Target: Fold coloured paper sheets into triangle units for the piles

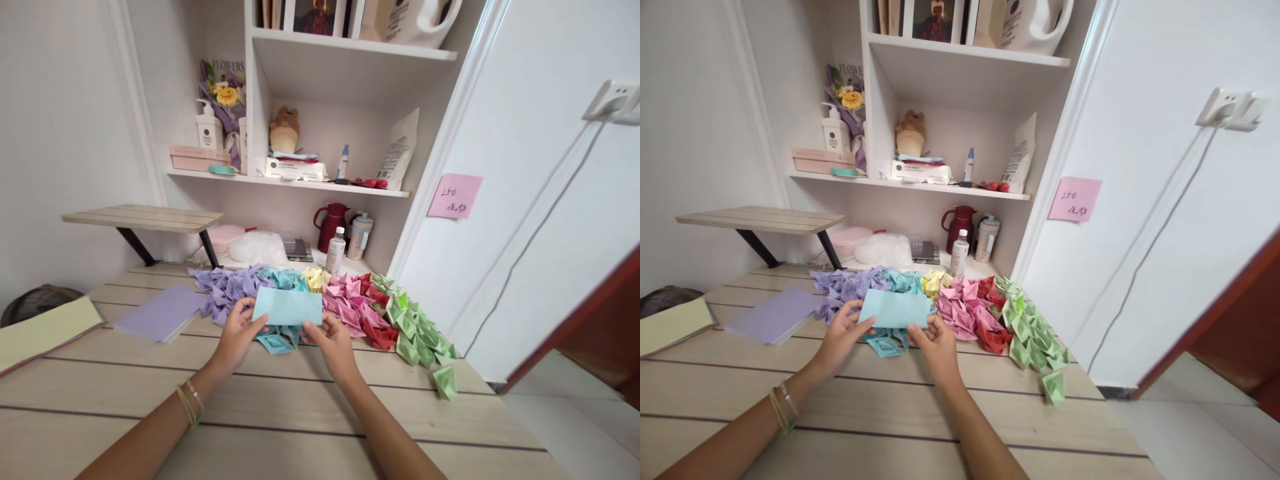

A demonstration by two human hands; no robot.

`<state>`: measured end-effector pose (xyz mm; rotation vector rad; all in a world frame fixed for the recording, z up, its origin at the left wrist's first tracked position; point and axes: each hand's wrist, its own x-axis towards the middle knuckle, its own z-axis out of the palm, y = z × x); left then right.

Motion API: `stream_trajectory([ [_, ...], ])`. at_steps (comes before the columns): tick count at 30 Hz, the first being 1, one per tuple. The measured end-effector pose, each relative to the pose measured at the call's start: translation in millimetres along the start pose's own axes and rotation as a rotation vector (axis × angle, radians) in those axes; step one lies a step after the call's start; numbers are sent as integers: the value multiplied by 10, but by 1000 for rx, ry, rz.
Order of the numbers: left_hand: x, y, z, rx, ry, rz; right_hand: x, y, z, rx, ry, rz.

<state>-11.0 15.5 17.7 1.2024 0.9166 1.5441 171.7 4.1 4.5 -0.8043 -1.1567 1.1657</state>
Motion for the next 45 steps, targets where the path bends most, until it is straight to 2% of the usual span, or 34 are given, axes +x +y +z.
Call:
stream_trajectory([
  [9, -138, -218, 106, -61, -20, -98, -93, 112, 123, -47, 83, 2],
  [12, -158, -230, 121, -51, -26, -129, -97, 121, 140, -20, 128, 21],
  [16, -141, -209, 111, -78, -25, -154, -64, 102, 121, 78, 116, 64],
  [21, -84, -190, 70, -204, -46, -164, -42, 66, 79, 67, 24, 28],
  [26, -67, -123, 53, -163, 35, -76, -101, 62, 92, -103, -40, -6],
  [31, -150, -88, 80, 15, -137, -54, -152, 62, 112, -180, -76, -83],
  [36, -131, -86, 41, 61, -166, -100, -101, -10, 1, -459, -282, -233],
  [39, -90, -102, 1, 53, -214, -138, -51, -54, -68, -540, -226, -293],
  [41, -89, -117, -8, 101, -229, -135, -31, -64, -83, -478, -156, -259],
  [45, -136, -120, 30, 199, -186, -65, -17, -23, -51, -263, -80, -131],
])
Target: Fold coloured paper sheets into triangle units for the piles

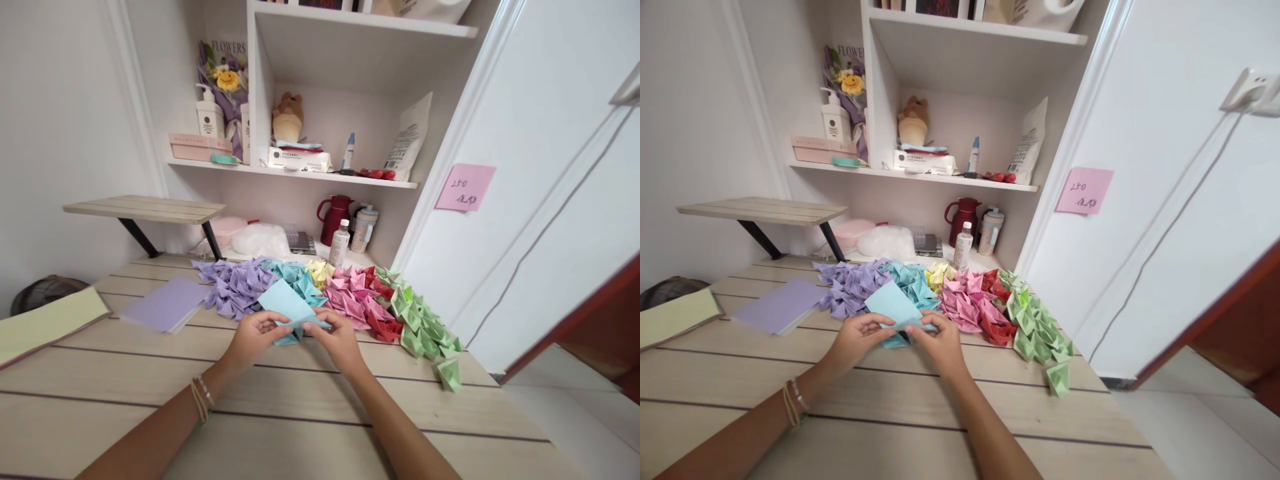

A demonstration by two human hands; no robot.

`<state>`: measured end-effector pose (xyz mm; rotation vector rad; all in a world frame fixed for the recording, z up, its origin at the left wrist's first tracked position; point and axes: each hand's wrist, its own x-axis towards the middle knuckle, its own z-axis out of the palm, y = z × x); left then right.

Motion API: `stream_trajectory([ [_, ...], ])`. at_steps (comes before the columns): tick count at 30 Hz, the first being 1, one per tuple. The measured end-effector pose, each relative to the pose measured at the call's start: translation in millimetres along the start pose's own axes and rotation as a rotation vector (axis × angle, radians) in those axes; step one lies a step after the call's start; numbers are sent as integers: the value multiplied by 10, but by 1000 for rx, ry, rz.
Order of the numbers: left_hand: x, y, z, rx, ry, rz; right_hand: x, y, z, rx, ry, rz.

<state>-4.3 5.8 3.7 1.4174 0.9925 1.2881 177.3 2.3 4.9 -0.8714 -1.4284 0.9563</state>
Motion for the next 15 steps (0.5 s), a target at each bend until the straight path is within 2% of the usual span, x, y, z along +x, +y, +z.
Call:
stream_trajectory([
  [4, -20, 28, 60, -128, 43, 70, 4, 58, 48, 274, 33, 121],
  [6, -15, 31, 73, -191, 73, 75, 9, 79, 54, 324, 16, 147],
  [9, -7, 29, 67, -177, 68, 15, 15, 105, 52, 277, -18, 129],
  [13, -24, 47, 59, -49, -71, -62, 11, 154, 42, 113, -12, 77],
  [15, -35, 56, 66, -67, -97, -72, 11, 167, 25, -28, -6, 20],
])
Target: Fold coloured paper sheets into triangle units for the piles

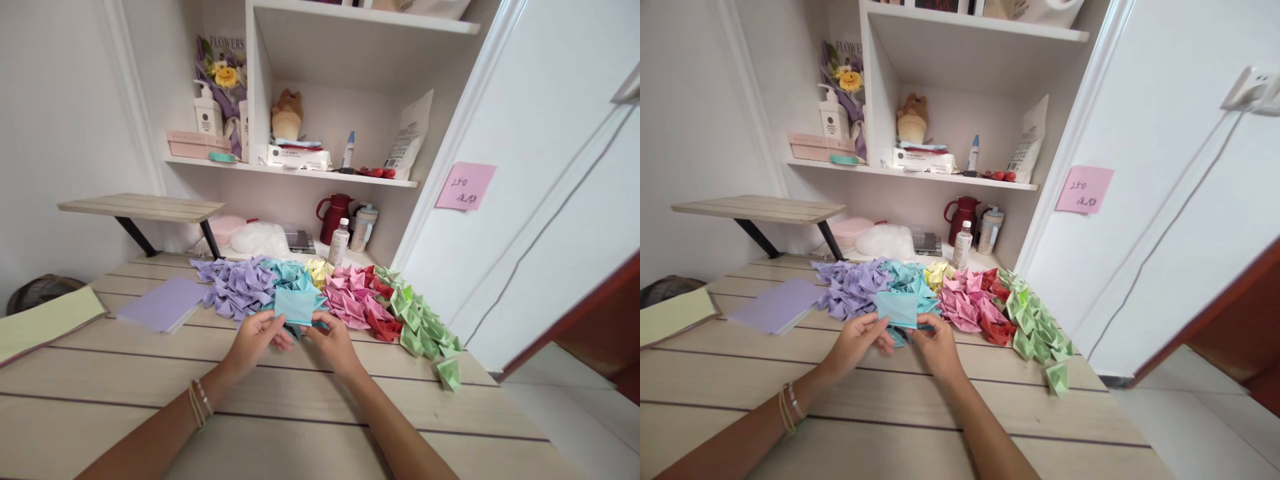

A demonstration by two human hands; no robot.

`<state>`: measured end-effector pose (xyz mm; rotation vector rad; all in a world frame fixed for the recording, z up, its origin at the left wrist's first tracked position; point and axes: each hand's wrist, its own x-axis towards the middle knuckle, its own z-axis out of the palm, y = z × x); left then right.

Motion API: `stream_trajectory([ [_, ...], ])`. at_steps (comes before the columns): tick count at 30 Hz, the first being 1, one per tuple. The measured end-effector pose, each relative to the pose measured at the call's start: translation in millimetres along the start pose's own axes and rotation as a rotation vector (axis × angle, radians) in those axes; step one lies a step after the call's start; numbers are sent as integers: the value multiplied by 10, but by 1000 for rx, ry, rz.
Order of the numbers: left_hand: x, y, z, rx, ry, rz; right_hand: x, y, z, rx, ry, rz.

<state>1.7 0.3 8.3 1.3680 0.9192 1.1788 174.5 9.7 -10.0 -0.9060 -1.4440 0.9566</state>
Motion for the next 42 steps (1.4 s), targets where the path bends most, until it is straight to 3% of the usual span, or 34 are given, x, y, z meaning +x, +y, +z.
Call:
stream_trajectory([
  [3, 3, -9, 6, -80, 24, 22, 6, -33, -48, -163, -9, -56],
  [7, 25, -56, -27, -47, 79, 75, 7, -164, -111, -147, -159, -44],
  [11, 29, -104, -58, 28, 49, 144, -6, -261, -141, -163, -203, -159],
  [16, -18, -101, -59, 161, -9, 165, -16, -310, -162, -190, -124, -228],
  [19, -57, -77, -30, 248, 26, 256, -29, -331, -144, -173, -41, -263],
  [24, -94, -10, 72, 21, 122, 202, -46, -302, -40, 92, 55, -97],
  [28, -70, 39, 94, -97, 156, 139, -40, -278, 7, 242, -11, 10],
  [35, 14, 11, -4, 44, 68, 92, -36, -364, -20, 152, -42, 70],
  [42, 71, -41, -57, -79, -41, 35, -47, -346, -16, 353, -126, 273],
])
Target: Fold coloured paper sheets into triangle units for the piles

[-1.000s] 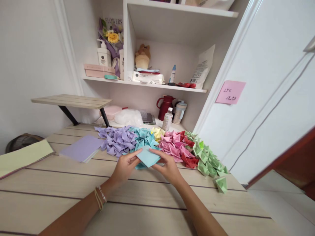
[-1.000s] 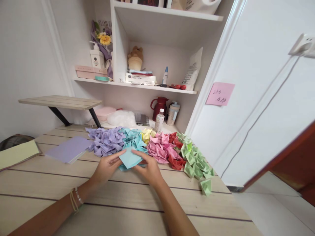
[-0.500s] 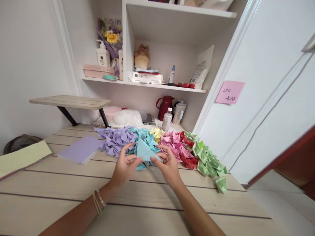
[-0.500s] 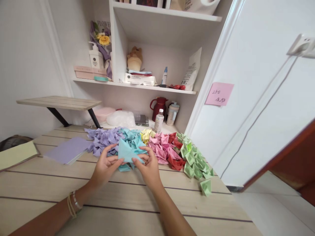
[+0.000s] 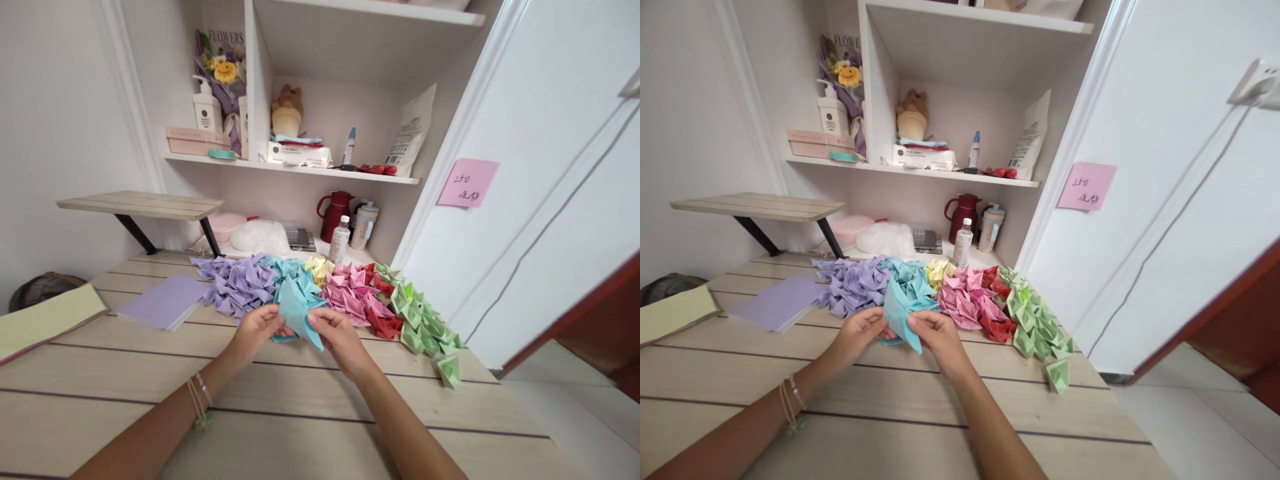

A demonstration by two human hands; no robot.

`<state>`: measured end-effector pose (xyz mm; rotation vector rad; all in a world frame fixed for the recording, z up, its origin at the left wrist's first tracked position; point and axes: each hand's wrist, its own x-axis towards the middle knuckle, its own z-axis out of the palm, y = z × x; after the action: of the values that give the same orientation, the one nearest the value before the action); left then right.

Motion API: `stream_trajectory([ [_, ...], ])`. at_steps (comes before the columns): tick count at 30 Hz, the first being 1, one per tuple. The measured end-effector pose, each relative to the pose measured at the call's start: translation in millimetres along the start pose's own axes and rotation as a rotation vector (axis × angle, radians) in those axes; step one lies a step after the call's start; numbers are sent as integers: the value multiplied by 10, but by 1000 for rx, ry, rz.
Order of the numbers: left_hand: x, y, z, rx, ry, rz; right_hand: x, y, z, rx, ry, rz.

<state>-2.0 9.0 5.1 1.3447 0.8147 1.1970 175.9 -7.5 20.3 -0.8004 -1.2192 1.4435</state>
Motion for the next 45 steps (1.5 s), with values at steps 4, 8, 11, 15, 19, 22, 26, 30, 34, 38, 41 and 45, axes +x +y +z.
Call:
stream_trajectory([
  [4, 7, -44, -20, -30, -6, -19, -16, -6, -6, 40, -46, 51],
  [8, 12, -54, -40, -9, -10, -22, -29, -40, 1, 22, -60, 72],
  [11, 18, -62, -54, -6, -24, -29, -26, -34, -2, 31, -40, 81],
  [15, 16, -85, -64, -18, -38, -38, -21, -4, -10, 74, -34, 95],
  [19, 4, -87, -58, -17, -48, -44, -22, -3, -7, 80, -18, 99],
  [22, -3, -73, -50, -9, -37, -49, -25, -16, -1, 71, -1, 95],
  [26, -2, -71, -49, 7, -42, -46, -22, -16, -1, 48, -12, 89],
  [30, -2, -91, -58, -10, -42, -45, -4, -2, -6, 56, -7, 92],
  [34, -3, -86, -67, -4, -69, -43, 5, -6, -12, -47, -9, 32],
  [38, 9, -82, -68, 52, -107, -37, 2, 8, -16, -126, -85, -1],
  [41, 9, -90, -52, 19, -91, -76, 14, 56, -18, -167, -30, -70],
  [45, -24, -68, -9, -58, -49, -178, 35, 117, -9, -318, 110, -235],
])
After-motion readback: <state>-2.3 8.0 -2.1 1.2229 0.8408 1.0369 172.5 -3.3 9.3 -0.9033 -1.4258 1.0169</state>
